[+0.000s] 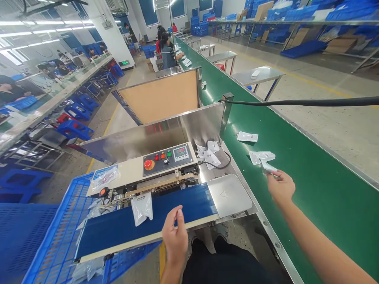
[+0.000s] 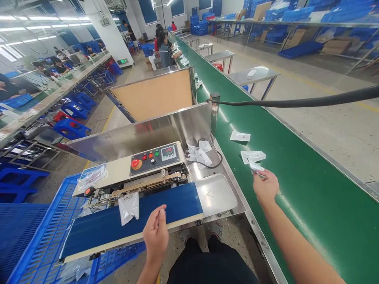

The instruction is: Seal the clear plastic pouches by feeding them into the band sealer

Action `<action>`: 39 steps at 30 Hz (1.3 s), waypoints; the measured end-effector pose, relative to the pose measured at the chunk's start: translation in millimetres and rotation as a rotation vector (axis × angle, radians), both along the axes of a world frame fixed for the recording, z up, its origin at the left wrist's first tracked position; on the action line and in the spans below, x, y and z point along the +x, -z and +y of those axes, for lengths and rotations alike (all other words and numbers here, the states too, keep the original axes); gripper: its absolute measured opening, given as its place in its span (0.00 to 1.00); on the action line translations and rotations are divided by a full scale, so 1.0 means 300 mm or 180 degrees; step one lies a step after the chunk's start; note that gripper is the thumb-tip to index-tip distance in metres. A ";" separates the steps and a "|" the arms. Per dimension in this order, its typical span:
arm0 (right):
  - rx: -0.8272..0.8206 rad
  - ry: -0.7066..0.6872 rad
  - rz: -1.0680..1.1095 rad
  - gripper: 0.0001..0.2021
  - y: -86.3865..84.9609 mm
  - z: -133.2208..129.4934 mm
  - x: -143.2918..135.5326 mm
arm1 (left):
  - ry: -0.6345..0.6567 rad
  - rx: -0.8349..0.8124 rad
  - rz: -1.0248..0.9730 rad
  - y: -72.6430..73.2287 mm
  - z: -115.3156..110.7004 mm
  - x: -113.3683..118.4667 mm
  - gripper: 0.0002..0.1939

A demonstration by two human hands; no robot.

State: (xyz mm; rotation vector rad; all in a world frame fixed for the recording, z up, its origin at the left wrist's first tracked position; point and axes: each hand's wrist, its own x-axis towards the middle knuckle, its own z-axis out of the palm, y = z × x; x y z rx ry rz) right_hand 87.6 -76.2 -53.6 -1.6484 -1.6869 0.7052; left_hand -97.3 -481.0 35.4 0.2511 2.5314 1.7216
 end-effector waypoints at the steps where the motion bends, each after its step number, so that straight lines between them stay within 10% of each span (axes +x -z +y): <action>1: 0.0166 -0.0070 0.0207 0.20 -0.059 -0.044 -0.025 | 0.0201 0.0075 0.0013 -0.015 0.043 0.006 0.21; 6: -0.0017 -0.1360 0.0912 0.20 -0.330 -0.327 -0.159 | 0.1219 0.0243 0.0032 -0.075 0.265 0.040 0.23; 10: -0.1049 -0.2496 0.1419 0.24 -0.399 -0.514 -0.228 | 0.1540 0.0098 0.0084 -0.073 0.356 0.055 0.26; 19: -0.1699 -0.2756 0.1346 0.24 -0.310 -0.573 -0.248 | 0.1286 0.0316 -0.0439 -0.008 0.302 0.033 0.27; 27: -0.2840 -0.1364 0.1584 0.21 -0.215 -0.473 -0.395 | 0.0356 0.0620 -0.1540 0.125 0.392 -0.105 0.22; 39: -0.2733 -0.2062 0.1112 0.18 -0.211 -0.639 -0.632 | -0.0487 0.0912 -0.1626 0.145 0.199 -0.222 0.22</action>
